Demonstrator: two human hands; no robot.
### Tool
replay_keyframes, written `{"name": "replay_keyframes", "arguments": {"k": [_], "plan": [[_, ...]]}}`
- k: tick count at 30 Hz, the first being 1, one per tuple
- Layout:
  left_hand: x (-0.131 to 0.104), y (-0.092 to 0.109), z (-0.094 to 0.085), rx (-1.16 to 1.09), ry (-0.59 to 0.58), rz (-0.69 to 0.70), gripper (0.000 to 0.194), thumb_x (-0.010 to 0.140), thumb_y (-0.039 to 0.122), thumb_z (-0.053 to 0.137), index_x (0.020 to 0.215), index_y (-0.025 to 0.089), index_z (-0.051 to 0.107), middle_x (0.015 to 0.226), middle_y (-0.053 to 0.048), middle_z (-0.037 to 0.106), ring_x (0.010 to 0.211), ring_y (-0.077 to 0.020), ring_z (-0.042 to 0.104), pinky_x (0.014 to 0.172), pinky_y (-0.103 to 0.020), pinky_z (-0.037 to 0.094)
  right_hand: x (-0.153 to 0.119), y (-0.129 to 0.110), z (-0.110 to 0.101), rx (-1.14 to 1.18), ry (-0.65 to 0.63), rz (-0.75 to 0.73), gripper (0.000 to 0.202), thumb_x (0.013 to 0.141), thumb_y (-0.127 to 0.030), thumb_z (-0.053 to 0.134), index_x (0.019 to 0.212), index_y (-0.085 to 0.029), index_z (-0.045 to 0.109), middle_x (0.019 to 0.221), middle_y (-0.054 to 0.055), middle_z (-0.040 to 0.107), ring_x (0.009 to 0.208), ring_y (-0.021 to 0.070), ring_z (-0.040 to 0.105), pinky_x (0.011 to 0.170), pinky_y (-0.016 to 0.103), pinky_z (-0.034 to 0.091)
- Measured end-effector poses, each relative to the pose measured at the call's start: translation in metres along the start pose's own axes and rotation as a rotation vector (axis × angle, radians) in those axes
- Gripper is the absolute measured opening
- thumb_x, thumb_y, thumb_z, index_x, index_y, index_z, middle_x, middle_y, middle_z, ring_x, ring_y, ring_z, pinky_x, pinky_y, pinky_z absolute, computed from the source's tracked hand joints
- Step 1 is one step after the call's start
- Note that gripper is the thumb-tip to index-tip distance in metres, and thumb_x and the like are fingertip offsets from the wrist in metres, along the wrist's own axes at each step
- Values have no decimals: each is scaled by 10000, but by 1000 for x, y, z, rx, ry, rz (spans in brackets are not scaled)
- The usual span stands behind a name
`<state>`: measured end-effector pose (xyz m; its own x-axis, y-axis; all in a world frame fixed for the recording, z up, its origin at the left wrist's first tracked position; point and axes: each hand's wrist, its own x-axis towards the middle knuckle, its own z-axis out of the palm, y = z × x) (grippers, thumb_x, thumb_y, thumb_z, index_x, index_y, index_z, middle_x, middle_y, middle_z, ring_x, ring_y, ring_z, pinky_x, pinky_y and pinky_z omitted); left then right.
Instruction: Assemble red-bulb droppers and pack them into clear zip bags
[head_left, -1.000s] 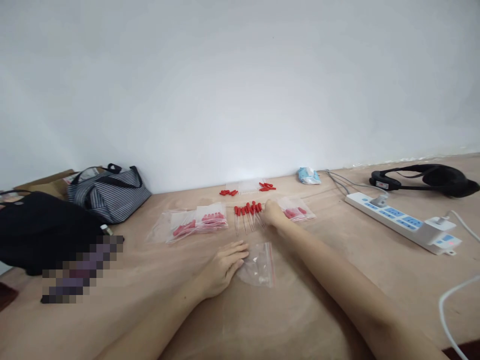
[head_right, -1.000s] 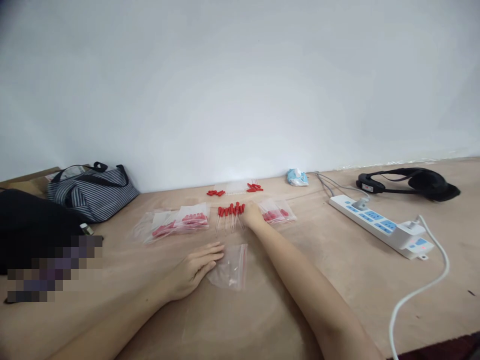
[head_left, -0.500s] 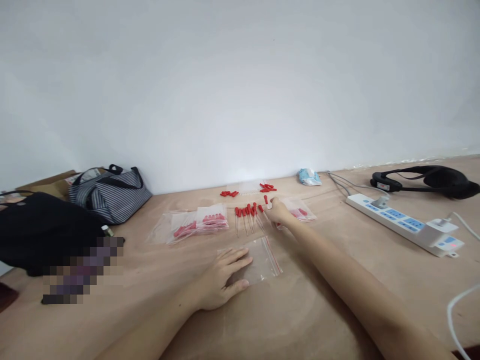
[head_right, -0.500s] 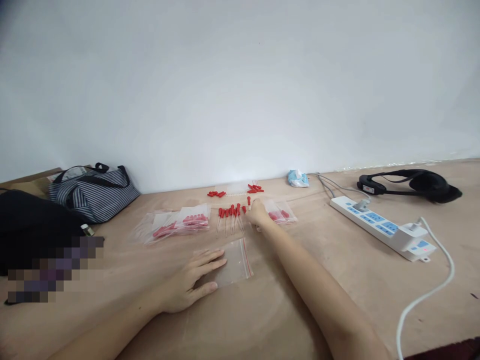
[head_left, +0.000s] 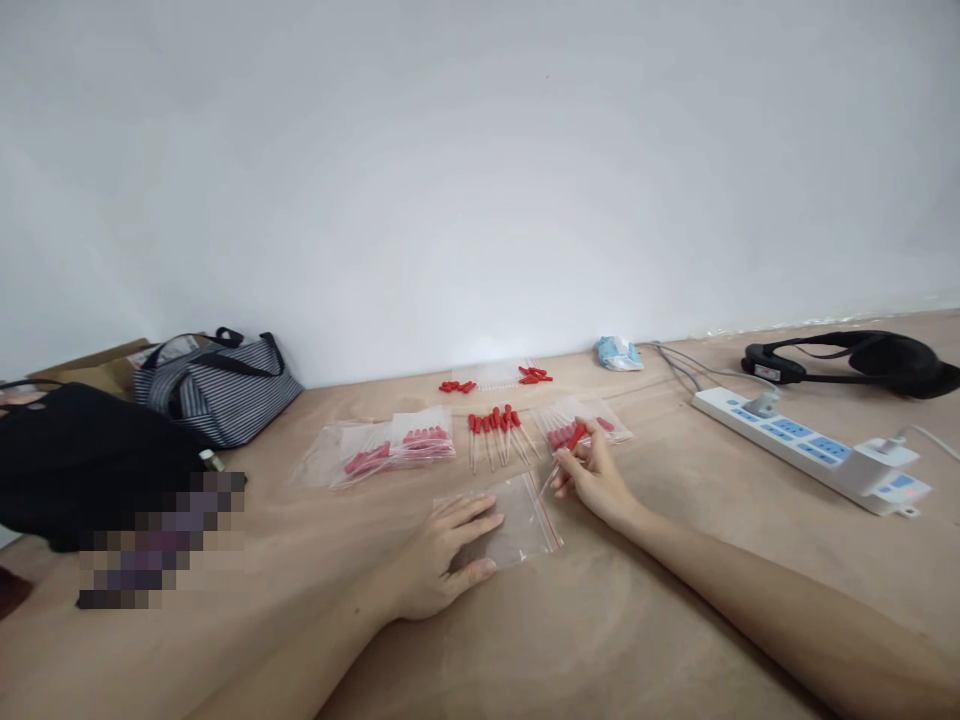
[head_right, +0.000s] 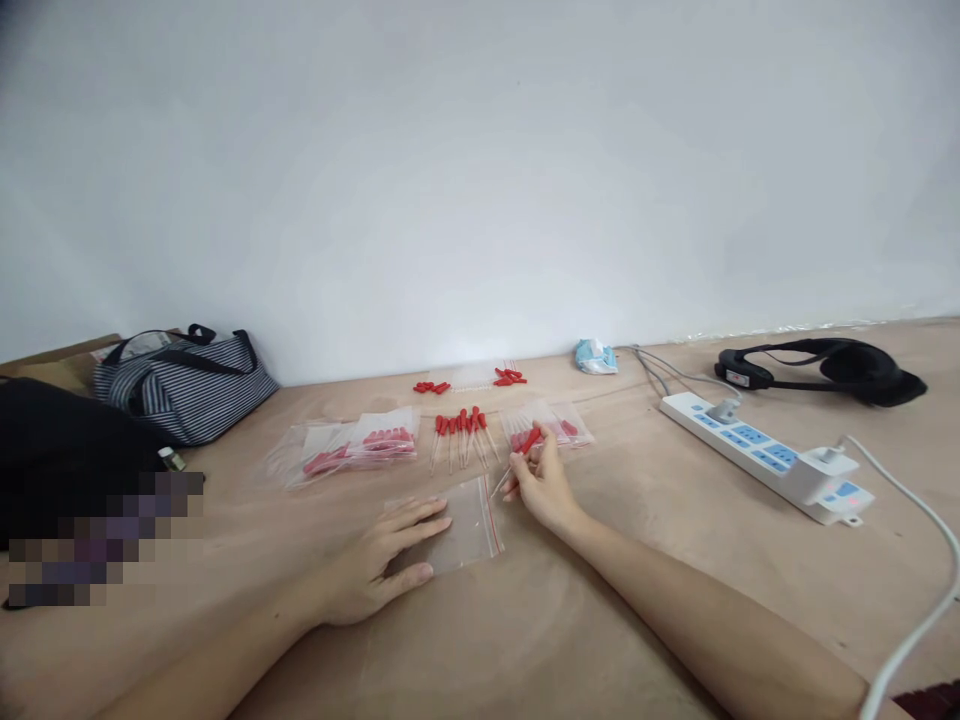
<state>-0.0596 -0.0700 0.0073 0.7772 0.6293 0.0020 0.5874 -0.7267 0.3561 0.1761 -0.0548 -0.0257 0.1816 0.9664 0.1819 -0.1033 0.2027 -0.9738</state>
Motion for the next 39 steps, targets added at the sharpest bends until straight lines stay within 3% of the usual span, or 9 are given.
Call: {"name": "replay_keyframes", "arguments": {"k": [8,12,15,18,24,30,33,36,39], "plan": [[-1,1,3,-87,87,-25,582,814,390,484,1333,230,276,1351,-75,374,1227,-272,336,1017,-469,260,-5,-3,3,175,-76,203,413,633,-493,608,828,-215,373,600,-59,537,524,112,587,540,265,488],[-1,2,3,-99,72,-48,604,808,375,491,1336,204,254,1361,-95,350,1233,-282,320,1013,-469,266,-4,-6,-3,1,-178,197,370,558,-450,694,679,-166,490,529,-50,519,450,64,503,446,196,410],[-1,2,2,-93,56,-54,594,813,362,484,1335,204,249,1365,-94,344,1236,-272,315,1011,-457,271,-3,-9,-8,-127,-276,206,334,556,-420,707,677,-140,573,445,-71,463,352,20,346,343,166,267],[-1,2,2,-99,62,-53,591,822,364,473,1340,217,228,1365,-86,346,1238,-262,312,1014,-453,264,-3,-11,-10,-160,-371,254,369,493,-377,752,728,-133,605,451,-77,463,356,22,344,326,163,240],[-1,4,3,-119,43,-74,673,833,337,458,1371,221,70,1360,-79,358,1254,-243,286,1027,-471,217,-4,-10,-10,-168,-407,268,408,497,-357,760,781,-150,553,513,-67,519,387,42,431,329,154,274],[0,3,3,-124,34,-56,648,835,334,448,1367,215,98,1365,-76,350,1254,-232,284,1035,-453,202,-5,-10,-7,-87,-483,156,329,542,-368,741,684,-149,540,471,-80,477,376,27,394,328,144,303],[1,2,4,-118,30,-54,655,832,342,450,1368,216,96,1362,-75,355,1258,-232,277,1039,-453,189,-7,-11,-5,-37,-598,186,346,569,-380,728,700,-156,500,548,-65,528,406,41,470,349,148,359],[1,2,5,-124,17,-63,658,831,340,450,1370,208,97,1373,-75,338,1265,-232,261,1040,-447,193,-9,-9,-3,46,-722,244,363,612,-408,695,728,-160,456,621,-44,572,515,83,581,469,198,466],[0,1,3,-149,19,-63,666,828,351,459,1372,210,100,1374,-72,337,1266,-236,261,1035,-440,210,-8,-5,-4,81,-757,233,366,601,-396,706,717,-154,457,678,-25,602,615,87,603,604,235,490]]}}
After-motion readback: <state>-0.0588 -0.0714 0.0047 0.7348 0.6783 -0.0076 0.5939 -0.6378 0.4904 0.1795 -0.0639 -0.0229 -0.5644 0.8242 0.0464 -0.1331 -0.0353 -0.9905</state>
